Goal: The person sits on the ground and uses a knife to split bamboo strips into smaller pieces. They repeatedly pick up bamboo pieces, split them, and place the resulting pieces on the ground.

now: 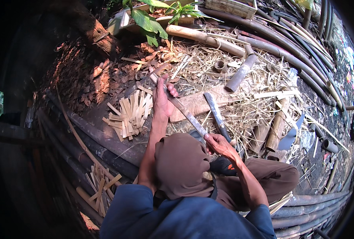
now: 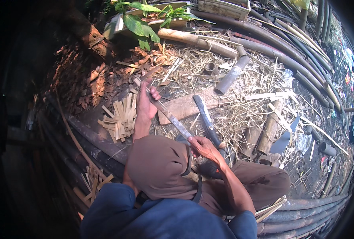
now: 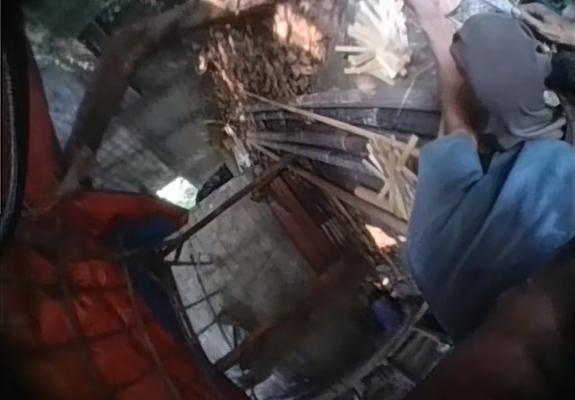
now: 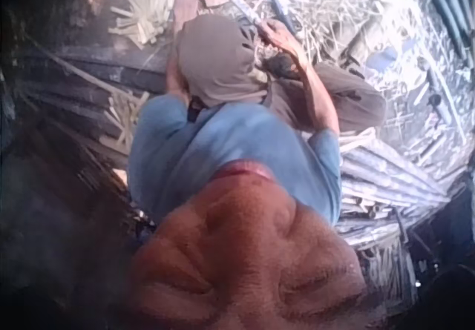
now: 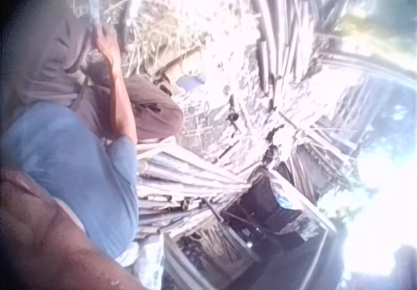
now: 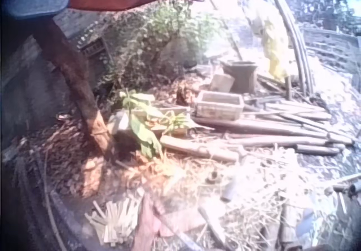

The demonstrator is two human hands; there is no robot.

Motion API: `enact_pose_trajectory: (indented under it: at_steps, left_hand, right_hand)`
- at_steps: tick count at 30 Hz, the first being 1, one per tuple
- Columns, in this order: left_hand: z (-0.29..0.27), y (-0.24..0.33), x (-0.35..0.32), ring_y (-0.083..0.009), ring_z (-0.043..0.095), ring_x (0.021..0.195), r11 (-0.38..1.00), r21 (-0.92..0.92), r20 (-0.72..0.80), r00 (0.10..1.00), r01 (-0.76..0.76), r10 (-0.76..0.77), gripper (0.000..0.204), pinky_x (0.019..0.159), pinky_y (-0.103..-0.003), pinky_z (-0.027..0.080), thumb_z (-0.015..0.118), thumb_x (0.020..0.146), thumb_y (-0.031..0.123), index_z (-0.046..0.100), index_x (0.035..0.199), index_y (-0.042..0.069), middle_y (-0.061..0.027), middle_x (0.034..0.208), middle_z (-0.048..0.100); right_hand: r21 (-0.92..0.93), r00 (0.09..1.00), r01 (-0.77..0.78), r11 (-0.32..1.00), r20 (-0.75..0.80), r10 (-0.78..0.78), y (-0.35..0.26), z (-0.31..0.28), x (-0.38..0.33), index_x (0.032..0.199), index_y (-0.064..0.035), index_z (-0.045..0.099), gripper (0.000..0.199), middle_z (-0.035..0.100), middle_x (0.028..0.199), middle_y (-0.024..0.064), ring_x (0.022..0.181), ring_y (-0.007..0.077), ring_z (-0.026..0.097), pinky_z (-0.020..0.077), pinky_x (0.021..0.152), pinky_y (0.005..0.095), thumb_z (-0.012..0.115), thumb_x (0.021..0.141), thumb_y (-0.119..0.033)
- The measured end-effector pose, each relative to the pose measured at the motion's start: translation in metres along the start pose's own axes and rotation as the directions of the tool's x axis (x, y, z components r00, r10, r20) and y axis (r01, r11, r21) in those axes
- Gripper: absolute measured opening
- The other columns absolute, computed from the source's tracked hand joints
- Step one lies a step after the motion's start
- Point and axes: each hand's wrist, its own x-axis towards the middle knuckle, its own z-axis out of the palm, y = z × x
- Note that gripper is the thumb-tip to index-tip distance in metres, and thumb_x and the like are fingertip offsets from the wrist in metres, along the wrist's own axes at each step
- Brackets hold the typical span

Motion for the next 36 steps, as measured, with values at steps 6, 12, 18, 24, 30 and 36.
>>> enact_pose_trajectory:
  at_steps: [6, 12, 18, 24, 30, 36]
  left_hand:
    - [0.032, -0.008, -0.021, -0.0057, 0.034, 0.044, 0.921, 0.289, -0.172, 0.933, -0.260, 0.317, 0.038, 0.039, -0.022, 0.029, 0.044, 0.104, 0.042, 0.052, 0.102, 0.005, 0.0028, 0.060, 0.038]
    - [0.033, -0.028, -0.019, -0.0035, 0.034, 0.044, 0.854, 0.336, -0.149, 0.873, -0.398, 0.465, 0.038, 0.036, -0.020, 0.027, 0.044, 0.104, 0.041, 0.049, 0.091, 0.006, 0.0052, 0.058, 0.037]
    - [0.005, -0.023, 0.010, -0.0030, 0.036, 0.044, 0.953, 0.203, -0.184, 0.948, -0.223, 0.261, 0.038, 0.036, -0.019, 0.028, 0.046, 0.102, 0.046, 0.049, 0.086, 0.012, 0.0053, 0.061, 0.041]
    - [-0.023, -0.038, -0.027, -0.0154, 0.062, 0.099, 0.963, 0.270, -0.120, 0.993, 0.028, 0.005, 0.057, 0.084, -0.038, 0.048, 0.057, 0.091, 0.059, 0.044, 0.123, 0.014, -0.0047, 0.102, 0.062]
    - [-0.097, -0.016, -0.097, -0.0280, 0.068, 0.095, 0.975, 0.184, -0.240, 0.956, -0.123, 0.166, 0.021, 0.078, -0.042, 0.061, 0.054, 0.098, 0.015, 0.047, 0.115, 0.004, -0.0144, 0.108, 0.063]
    - [-0.261, 0.123, -0.184, -0.0346, 0.068, 0.091, 0.816, 0.176, -0.726, 0.487, -0.551, 0.485, 0.023, 0.080, -0.046, 0.061, 0.061, 0.093, 0.013, 0.046, 0.108, 0.006, -0.0193, 0.097, 0.064]
  right_hand:
    - [-0.069, 0.995, -0.063, 0.996, -0.079, 0.057, 0.002, 0.006, -0.001, 0.075, -0.0017, 0.063, 0.060, 0.058, 0.060, 0.0031, 0.056, 0.0102, 0.053, 0.0407, 0.053, 0.0283, 0.049, 0.097, -0.055]
    - [-0.241, 0.984, -0.065, 0.968, -0.176, 0.023, 0.022, 0.006, 0.011, 0.067, 0.0005, 0.062, 0.067, 0.052, 0.055, 0.0054, 0.054, 0.0166, 0.051, 0.0401, 0.054, 0.0350, 0.046, 0.097, -0.057]
    - [-0.271, 0.966, -0.010, 0.962, -0.253, -0.061, -0.009, 0.020, 0.011, 0.081, 0.0010, 0.065, 0.056, 0.051, 0.062, 0.0046, 0.062, 0.0135, 0.047, 0.0400, 0.059, 0.0328, 0.048, 0.100, -0.048]
    - [-0.390, 0.955, -0.059, 0.919, -0.289, -0.061, 0.046, -0.010, 0.014, 0.098, -0.0005, 0.065, 0.054, 0.063, 0.083, 0.0127, 0.077, 0.0196, 0.059, 0.0461, 0.067, 0.0365, 0.048, 0.098, -0.052]
    - [-0.653, 0.861, -0.208, 0.728, -0.475, -0.180, 0.107, -0.051, 0.002, 0.101, -0.0006, 0.064, 0.054, 0.063, 0.088, 0.0139, 0.080, 0.0213, 0.060, 0.0467, 0.068, 0.0375, 0.048, 0.098, -0.052]
    - [-0.743, 0.767, -0.379, 0.551, -0.586, -0.262, 0.147, -0.083, -0.006, 0.105, -0.0007, 0.063, 0.055, 0.063, 0.093, 0.0150, 0.084, 0.0230, 0.060, 0.0474, 0.070, 0.0385, 0.049, 0.097, -0.053]
